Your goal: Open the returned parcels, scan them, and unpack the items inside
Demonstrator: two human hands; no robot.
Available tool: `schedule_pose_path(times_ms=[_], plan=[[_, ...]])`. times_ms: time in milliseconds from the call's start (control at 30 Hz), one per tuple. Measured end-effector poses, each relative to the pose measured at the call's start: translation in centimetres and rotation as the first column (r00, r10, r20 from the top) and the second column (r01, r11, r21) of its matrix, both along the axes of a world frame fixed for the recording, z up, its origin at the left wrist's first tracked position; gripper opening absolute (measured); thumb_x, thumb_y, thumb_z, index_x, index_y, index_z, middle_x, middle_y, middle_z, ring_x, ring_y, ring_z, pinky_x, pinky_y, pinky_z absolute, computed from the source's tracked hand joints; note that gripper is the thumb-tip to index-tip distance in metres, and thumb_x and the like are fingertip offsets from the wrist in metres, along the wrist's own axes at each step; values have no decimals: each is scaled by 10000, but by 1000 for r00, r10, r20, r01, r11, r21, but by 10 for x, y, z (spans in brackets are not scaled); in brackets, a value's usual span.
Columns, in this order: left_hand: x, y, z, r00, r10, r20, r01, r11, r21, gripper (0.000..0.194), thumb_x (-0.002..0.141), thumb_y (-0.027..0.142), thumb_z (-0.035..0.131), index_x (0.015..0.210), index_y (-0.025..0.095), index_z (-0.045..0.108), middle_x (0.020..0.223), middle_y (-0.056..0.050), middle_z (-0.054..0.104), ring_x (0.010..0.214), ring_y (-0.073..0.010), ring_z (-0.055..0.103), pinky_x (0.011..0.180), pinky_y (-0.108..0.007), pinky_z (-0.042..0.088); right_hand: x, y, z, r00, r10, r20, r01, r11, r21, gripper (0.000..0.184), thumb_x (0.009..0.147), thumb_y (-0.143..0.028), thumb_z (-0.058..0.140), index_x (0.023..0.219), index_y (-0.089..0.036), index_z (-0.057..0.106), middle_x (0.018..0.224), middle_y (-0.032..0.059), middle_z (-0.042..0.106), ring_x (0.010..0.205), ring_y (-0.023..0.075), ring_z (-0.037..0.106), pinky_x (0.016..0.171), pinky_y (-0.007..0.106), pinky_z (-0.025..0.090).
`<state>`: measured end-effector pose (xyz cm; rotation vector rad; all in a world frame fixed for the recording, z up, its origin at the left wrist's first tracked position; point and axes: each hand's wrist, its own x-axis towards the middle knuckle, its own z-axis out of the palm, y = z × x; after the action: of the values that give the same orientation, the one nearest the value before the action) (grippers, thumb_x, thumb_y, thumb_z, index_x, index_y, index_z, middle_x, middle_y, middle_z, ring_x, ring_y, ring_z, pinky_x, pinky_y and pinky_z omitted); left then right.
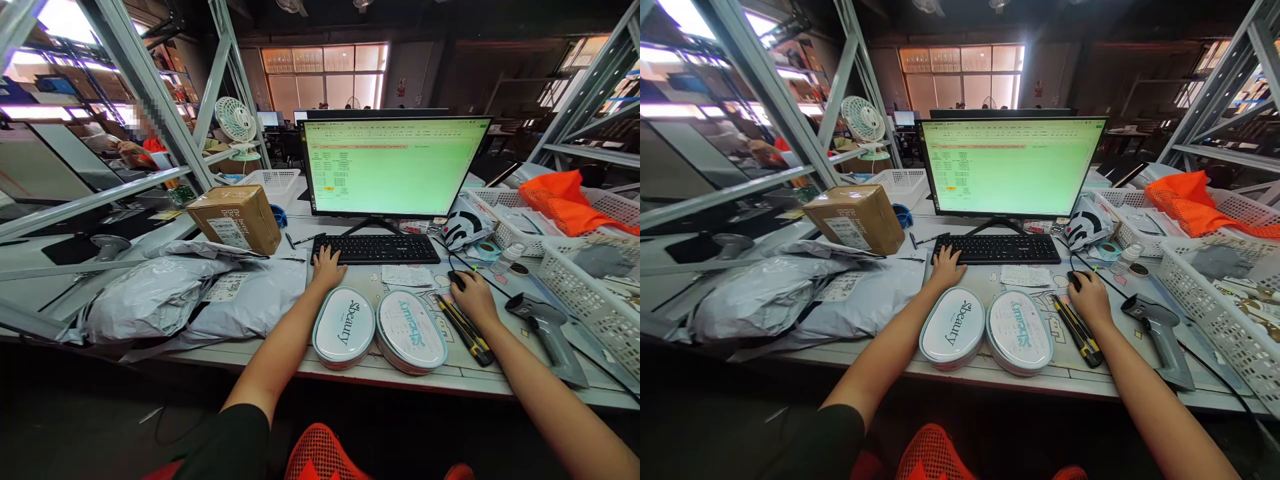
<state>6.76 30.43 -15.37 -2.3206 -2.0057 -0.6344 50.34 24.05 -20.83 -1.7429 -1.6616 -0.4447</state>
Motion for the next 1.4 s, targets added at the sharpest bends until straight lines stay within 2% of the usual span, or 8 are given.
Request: schedule_pose_path(times_ms=[367, 567, 733, 867, 1400], plan=[[-1, 2, -2, 1000, -20, -10, 21, 999, 27, 631, 982, 461, 504, 1548, 188, 456, 1685, -158, 280, 1587, -374, 127, 1257, -633, 159, -7, -6, 9, 998, -49, -36, 48, 998, -37, 444, 908, -314, 538, 1272, -115, 696, 1320, 195, 598, 1188, 332, 580, 1053, 471, 483], [0, 1, 1, 999, -27, -24, 28, 999, 32, 636, 973, 488, 523, 1553, 237, 455, 1694, -142, 263, 1584, -363, 150, 1234, -667, 186, -8, -6, 9, 993, -107, -40, 105, 993, -44, 448, 904, -319, 534, 1269, -114, 693, 1310, 197, 599, 1167, 327, 582, 1030, 454, 484], [3, 0, 2, 999, -11, -48, 13, 999, 36, 636, 964, 543, 530, 1526, 246, 504, 1696, -169, 240, 1568, -401, 180, 1213, -686, 204, -10, -7, 10, 991, -125, -41, 122, 991, -55, 448, 909, -323, 532, 1276, -122, 693, 1316, 191, 602, 1173, 331, 580, 1024, 447, 481], [5, -2, 3, 997, 1, -83, 3, 999, 48, 647, 967, 553, 513, 1539, 253, 485, 1707, -167, 204, 1566, -411, 181, 1205, -681, 225, -12, -9, 13, 988, -141, -59, 136, 988, -70, 458, 914, -318, 523, 1291, -115, 687, 1307, 197, 605, 1168, 338, 582, 1020, 452, 481], [3, 2, 2, 994, 1, -110, 3, 999, 36, 651, 968, 505, 486, 1559, 234, 455, 1698, -186, 221, 1585, -382, 137, 1226, -669, 176, -18, -13, 21, 978, -179, -110, 165, 979, -123, 437, 939, -277, 527, 1322, -120, 666, 1365, 201, 573, 1178, 353, 571, 1028, 469, 471]])
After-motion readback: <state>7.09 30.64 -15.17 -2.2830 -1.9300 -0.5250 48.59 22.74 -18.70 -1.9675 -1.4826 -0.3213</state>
